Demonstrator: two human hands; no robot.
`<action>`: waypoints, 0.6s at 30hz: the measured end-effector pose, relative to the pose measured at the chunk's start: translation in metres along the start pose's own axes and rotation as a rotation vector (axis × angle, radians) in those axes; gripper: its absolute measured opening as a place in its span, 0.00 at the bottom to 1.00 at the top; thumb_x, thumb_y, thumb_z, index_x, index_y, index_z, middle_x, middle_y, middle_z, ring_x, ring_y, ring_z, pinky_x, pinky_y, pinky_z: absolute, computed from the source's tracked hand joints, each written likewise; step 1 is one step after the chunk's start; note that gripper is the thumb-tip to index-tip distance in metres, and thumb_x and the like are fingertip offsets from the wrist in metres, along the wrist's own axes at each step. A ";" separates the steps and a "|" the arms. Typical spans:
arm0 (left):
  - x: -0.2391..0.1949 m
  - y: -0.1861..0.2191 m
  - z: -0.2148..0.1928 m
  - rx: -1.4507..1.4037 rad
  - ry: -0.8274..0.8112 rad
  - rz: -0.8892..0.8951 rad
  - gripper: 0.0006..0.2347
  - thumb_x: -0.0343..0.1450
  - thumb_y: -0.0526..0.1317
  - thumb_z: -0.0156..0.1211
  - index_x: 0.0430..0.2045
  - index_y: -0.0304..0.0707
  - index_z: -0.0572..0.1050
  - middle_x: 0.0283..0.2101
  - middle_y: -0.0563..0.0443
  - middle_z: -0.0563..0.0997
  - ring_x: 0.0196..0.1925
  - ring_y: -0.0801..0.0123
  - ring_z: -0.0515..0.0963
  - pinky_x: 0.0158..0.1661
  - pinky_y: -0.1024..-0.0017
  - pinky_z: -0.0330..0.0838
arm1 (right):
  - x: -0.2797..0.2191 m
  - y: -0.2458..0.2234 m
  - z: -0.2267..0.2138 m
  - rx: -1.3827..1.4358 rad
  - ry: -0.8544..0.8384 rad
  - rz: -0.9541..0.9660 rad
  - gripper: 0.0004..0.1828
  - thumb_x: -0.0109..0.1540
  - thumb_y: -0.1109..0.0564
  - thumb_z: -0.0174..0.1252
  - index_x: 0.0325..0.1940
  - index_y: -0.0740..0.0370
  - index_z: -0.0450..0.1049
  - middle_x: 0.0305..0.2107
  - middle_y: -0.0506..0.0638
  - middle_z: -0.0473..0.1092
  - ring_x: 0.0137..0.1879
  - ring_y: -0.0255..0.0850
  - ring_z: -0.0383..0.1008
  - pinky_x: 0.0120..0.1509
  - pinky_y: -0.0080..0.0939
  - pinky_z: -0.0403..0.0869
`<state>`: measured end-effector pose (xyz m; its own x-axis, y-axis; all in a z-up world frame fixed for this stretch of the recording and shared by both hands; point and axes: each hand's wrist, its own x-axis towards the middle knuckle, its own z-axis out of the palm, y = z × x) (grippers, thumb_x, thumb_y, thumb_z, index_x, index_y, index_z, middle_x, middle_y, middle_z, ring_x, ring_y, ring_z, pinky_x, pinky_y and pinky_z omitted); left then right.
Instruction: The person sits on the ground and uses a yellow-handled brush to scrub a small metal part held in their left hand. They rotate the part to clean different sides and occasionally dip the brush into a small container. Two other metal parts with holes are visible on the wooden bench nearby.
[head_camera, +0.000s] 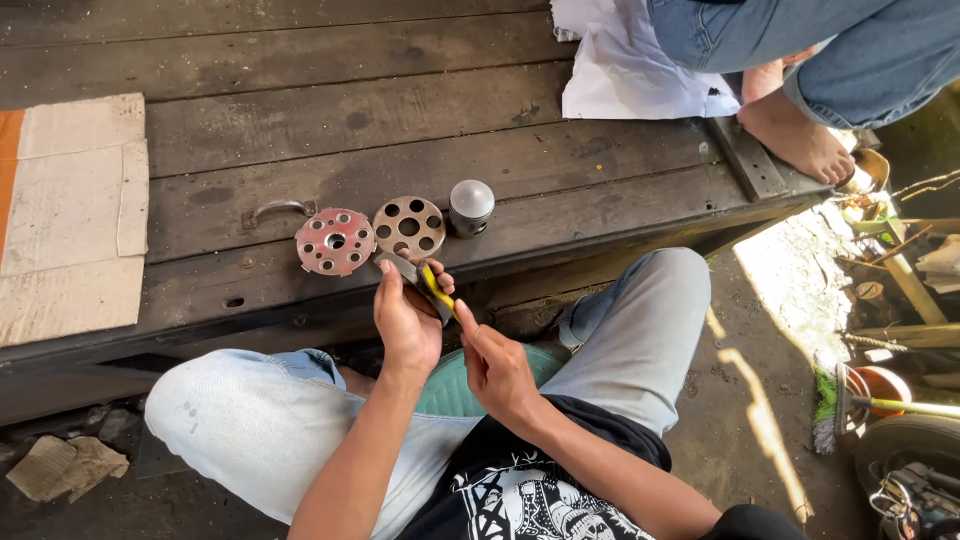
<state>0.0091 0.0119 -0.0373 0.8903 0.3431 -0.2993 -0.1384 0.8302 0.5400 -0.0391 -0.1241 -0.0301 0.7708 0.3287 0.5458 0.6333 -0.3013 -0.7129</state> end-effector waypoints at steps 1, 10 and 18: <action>0.004 0.004 -0.007 0.005 -0.004 -0.004 0.14 0.79 0.53 0.46 0.46 0.44 0.71 0.34 0.38 0.81 0.31 0.52 0.84 0.34 0.63 0.80 | -0.007 -0.001 0.002 -0.001 0.007 0.003 0.29 0.65 0.71 0.51 0.72 0.66 0.65 0.18 0.53 0.70 0.20 0.45 0.70 0.22 0.40 0.65; 0.005 0.002 -0.004 0.040 0.035 0.075 0.13 0.80 0.53 0.45 0.47 0.46 0.69 0.34 0.36 0.81 0.30 0.50 0.84 0.34 0.61 0.80 | -0.008 0.003 0.004 -0.048 -0.008 -0.002 0.30 0.64 0.71 0.50 0.72 0.65 0.66 0.20 0.52 0.69 0.20 0.45 0.70 0.22 0.39 0.64; 0.010 -0.001 -0.012 0.046 0.049 0.058 0.14 0.80 0.54 0.43 0.46 0.47 0.70 0.34 0.36 0.82 0.30 0.49 0.84 0.32 0.61 0.82 | -0.014 0.006 0.004 -0.063 -0.018 0.006 0.30 0.64 0.71 0.50 0.72 0.64 0.66 0.21 0.53 0.69 0.20 0.48 0.69 0.21 0.40 0.64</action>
<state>0.0134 0.0194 -0.0504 0.8590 0.4119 -0.3040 -0.1679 0.7877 0.5927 -0.0464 -0.1270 -0.0433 0.7733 0.3424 0.5336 0.6325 -0.3586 -0.6865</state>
